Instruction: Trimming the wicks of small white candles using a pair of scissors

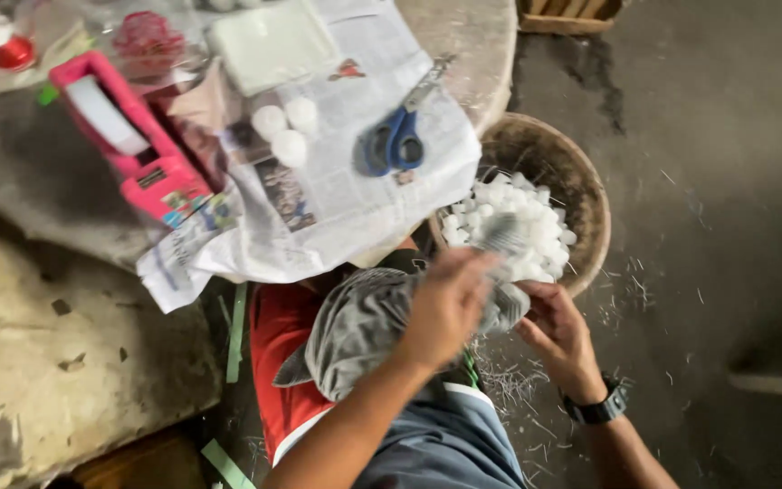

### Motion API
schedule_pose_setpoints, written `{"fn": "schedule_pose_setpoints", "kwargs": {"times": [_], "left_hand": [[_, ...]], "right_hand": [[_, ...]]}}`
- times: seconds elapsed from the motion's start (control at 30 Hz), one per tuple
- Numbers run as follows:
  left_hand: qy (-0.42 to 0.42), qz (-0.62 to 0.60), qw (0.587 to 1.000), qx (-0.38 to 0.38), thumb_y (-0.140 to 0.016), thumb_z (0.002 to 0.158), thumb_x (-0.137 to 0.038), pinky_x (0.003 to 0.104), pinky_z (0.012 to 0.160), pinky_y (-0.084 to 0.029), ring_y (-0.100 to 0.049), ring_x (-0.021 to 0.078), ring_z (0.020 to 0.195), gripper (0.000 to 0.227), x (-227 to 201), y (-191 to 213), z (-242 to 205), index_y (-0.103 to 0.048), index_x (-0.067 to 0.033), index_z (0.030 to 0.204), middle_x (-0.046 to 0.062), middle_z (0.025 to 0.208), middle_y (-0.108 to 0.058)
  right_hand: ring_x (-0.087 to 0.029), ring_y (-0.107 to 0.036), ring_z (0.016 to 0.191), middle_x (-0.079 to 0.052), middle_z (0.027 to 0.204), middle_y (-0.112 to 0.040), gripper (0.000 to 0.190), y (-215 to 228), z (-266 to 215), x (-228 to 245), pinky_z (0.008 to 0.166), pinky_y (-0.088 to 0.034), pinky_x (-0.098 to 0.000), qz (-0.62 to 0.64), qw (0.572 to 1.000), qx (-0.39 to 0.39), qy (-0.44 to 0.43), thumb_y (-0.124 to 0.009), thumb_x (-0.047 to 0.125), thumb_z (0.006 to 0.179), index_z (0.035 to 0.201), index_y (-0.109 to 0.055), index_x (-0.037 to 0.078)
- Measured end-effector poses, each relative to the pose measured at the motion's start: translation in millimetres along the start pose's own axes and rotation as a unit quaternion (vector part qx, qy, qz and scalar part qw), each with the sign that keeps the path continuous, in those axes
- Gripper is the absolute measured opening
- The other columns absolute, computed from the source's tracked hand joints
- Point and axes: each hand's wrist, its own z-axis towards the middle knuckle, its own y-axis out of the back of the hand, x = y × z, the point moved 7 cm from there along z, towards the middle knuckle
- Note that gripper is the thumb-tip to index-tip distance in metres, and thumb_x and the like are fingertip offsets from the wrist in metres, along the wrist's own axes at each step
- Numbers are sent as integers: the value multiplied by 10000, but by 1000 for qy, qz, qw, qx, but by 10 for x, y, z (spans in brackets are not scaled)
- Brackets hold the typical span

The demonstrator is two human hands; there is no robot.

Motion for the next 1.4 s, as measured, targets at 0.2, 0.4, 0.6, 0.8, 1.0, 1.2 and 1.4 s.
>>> {"fn": "schedule_pose_setpoints", "kwargs": {"times": [0.2, 0.4, 0.6, 0.8, 1.0, 1.2, 1.4], "left_hand": [[-165, 125, 976, 71, -500, 864, -74, 388, 805, -485, -552, 287, 908, 291, -166, 46, -338, -525, -102, 1153, 160, 1119, -504], [-161, 78, 984, 24, -613, 813, -142, 258, 605, -572, -566, 162, 713, 268, -135, 208, -150, -543, -35, 1049, 127, 1017, -519], [-217, 91, 972, 27, -587, 823, -6, 183, 407, -491, -583, 135, 638, 269, -311, 137, -72, -551, -113, 1067, 102, 1151, -546], [-99, -138, 985, -18, -401, 892, 4, 120, 324, -311, -316, 0, 414, 281, -63, 215, -101, -499, -98, 1135, 114, 1104, -560], [-52, 2, 998, 48, -488, 808, 52, 309, 627, -572, -574, 264, 1020, 545, -93, 11, -219, -331, -128, 1298, 152, 1368, -310], [232, -269, 934, 42, -338, 883, -269, 218, 736, -413, -519, 88, 833, 408, 204, 98, -149, -415, -79, 1235, 95, 1255, -473], [458, -293, 830, 128, -319, 829, -340, 407, 1024, -257, -349, 241, 1229, 496, 315, 75, -419, -351, -120, 1272, 105, 1338, -369]], "right_hand": [[-175, -544, 748, -105, 882, -584, 255, -73, -34, -92, 689, -445, -275, 226, 969, 52, -79, -592, 27, 761, 1001, -510, -7], [-197, -560, 809, -128, 1017, -569, 371, 59, -9, -166, 639, -461, -277, 144, 983, 17, -109, -597, 110, 742, 1085, -491, 14], [-209, -522, 756, -155, 1028, -496, 456, -273, 24, 138, 671, -446, -308, 380, 912, 86, -132, -552, 155, 816, 1208, -351, 40], [-259, -541, 926, -178, 1091, -538, 224, -179, 80, 286, 794, -416, -364, 228, 972, 35, -54, -473, 122, 840, 1056, -453, 65], [-50, -422, 685, 22, 760, -456, 143, -257, 70, 109, 609, -348, -188, 102, 994, -22, 29, -594, 100, 781, 836, -462, 108], [-275, -516, 996, -164, 1050, -477, 191, -617, 101, 606, 809, -454, -347, -297, 909, 10, 294, -568, 123, 762, 840, -423, 25], [-308, -460, 1017, -192, 1088, -482, 387, -652, 306, 579, 874, -391, -411, -431, 854, 53, 287, -523, 93, 802, 1147, -414, -44]]}}
